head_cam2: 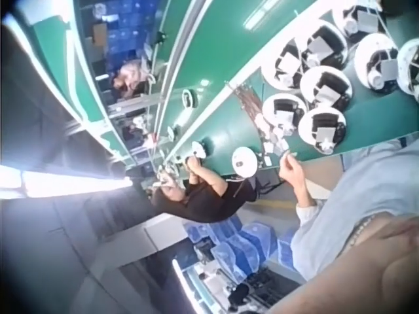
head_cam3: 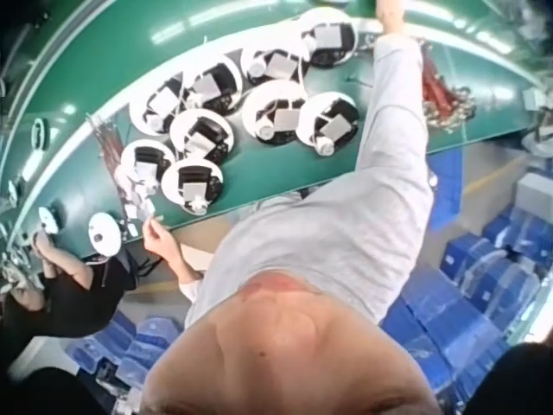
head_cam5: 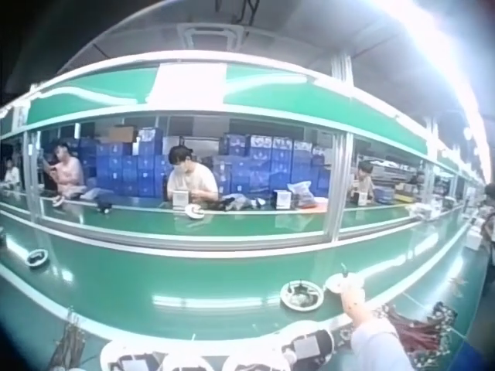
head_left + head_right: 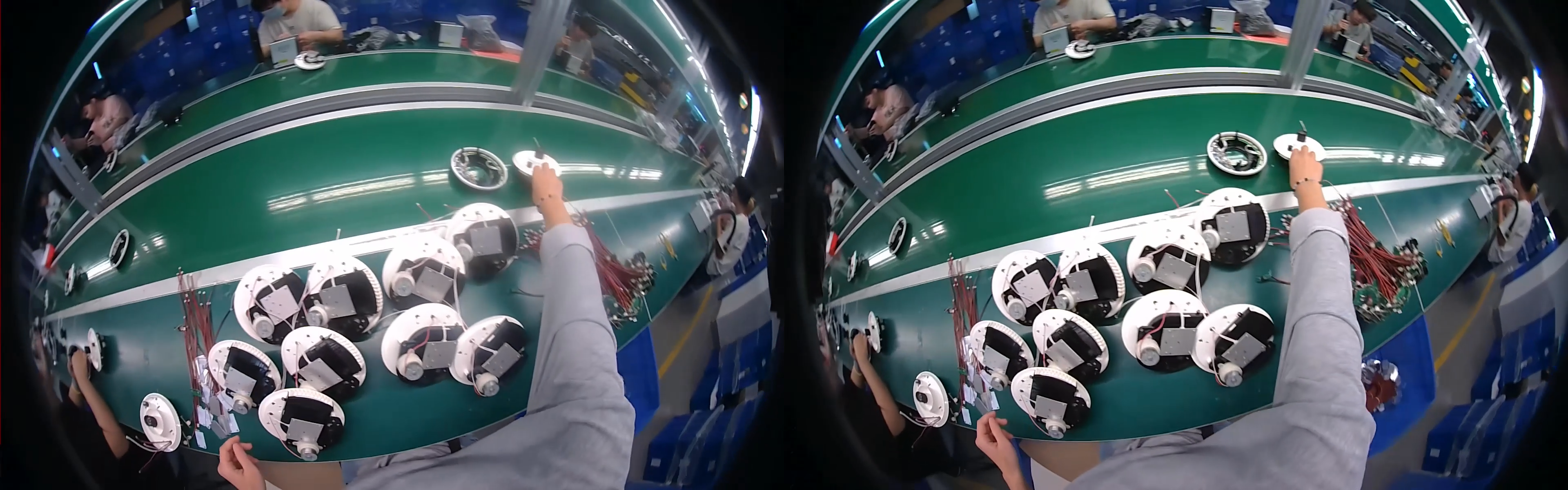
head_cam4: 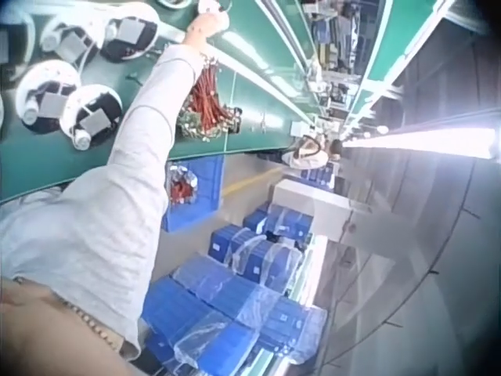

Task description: Manually assemble plastic components and internal wiring for electronic devices on a production line.

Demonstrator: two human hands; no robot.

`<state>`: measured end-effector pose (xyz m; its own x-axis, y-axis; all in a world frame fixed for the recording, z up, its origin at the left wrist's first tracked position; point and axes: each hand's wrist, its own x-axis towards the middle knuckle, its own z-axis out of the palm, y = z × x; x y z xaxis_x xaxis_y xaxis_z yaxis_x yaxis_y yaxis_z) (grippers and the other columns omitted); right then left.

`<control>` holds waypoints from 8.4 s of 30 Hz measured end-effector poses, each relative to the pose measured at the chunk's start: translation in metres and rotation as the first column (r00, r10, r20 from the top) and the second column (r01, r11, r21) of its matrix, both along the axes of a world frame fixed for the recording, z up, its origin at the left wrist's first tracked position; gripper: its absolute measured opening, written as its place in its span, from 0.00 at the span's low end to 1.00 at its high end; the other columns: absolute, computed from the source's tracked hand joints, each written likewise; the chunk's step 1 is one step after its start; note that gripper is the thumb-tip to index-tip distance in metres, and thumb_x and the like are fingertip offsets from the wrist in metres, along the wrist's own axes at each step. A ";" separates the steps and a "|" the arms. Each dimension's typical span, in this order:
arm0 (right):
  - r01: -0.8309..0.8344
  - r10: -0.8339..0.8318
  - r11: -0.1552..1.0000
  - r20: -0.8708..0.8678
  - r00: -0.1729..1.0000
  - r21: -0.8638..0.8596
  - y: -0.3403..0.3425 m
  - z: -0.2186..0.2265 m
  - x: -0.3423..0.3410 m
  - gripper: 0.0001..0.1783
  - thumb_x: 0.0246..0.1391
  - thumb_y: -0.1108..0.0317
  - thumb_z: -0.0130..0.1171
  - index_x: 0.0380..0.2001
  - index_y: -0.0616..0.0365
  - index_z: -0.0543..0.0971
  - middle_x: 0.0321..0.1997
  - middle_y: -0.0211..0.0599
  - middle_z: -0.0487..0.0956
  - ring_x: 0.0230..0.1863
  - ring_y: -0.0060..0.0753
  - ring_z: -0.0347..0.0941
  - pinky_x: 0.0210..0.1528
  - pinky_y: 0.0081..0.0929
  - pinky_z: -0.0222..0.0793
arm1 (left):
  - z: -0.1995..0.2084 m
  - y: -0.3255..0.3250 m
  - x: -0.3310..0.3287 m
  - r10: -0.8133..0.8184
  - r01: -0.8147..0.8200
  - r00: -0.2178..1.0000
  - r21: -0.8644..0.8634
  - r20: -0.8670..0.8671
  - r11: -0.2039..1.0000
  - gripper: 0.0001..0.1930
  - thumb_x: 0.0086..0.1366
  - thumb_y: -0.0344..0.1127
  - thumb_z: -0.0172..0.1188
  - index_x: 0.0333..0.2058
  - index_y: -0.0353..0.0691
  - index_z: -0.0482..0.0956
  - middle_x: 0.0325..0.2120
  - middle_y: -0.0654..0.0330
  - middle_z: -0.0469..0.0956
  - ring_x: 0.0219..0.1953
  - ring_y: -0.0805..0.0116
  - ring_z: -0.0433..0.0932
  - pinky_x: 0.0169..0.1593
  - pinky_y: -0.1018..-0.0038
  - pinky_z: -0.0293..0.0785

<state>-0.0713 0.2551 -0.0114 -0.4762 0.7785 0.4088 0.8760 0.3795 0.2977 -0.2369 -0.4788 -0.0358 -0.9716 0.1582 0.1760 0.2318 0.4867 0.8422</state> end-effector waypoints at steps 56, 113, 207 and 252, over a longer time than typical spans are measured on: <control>-0.998 -0.496 0.004 -0.867 0.050 -0.060 -0.450 0.027 0.090 0.57 0.32 0.30 0.54 0.55 0.68 0.55 0.60 0.50 0.53 0.60 0.40 0.52 0.60 0.33 0.48 | 0.047 0.143 0.108 -0.867 0.729 0.495 0.512 0.065 0.455 0.23 0.61 0.27 0.35 0.56 0.26 0.48 0.56 0.47 0.53 0.58 0.59 0.53 0.59 0.72 0.45; -0.933 0.634 0.314 -0.692 0.345 -0.177 -0.401 0.043 0.053 0.05 0.31 0.78 0.60 0.17 0.60 0.75 0.16 0.33 0.67 0.24 0.35 0.63 0.25 0.27 0.60 | 0.016 0.145 0.093 -0.810 0.500 0.242 0.647 0.534 0.576 0.08 0.57 0.26 0.52 0.35 0.28 0.70 0.34 0.61 0.64 0.37 0.74 0.70 0.30 0.82 0.77; -0.825 -0.354 -0.274 -0.746 0.564 -0.493 -0.410 0.005 0.030 0.09 0.42 0.75 0.58 0.15 0.63 0.71 0.17 0.22 0.63 0.20 0.12 0.56 0.21 0.15 0.50 | 0.119 0.162 -0.028 -0.854 0.711 0.514 -0.517 -0.081 0.477 0.12 0.52 0.31 0.56 0.36 0.37 0.71 0.20 0.53 0.75 0.24 0.53 0.74 0.29 0.65 0.69; -0.845 0.352 0.529 -0.887 0.299 -0.075 -0.421 0.028 0.052 0.12 0.48 0.75 0.46 0.36 0.68 0.73 0.39 0.46 0.74 0.42 0.40 0.69 0.47 0.30 0.61 | 0.010 0.040 -0.207 -0.247 0.217 0.967 -0.727 0.068 0.652 0.08 0.48 0.35 0.55 0.26 0.37 0.75 0.26 0.48 0.75 0.34 0.50 0.74 0.37 0.62 0.69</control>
<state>-0.0192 -0.1663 0.0162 -0.6193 0.5600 0.5504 0.0730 0.7390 -0.6698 -0.4438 -0.4389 -0.0263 -0.8810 0.4692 -0.0607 0.4438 0.8640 0.2376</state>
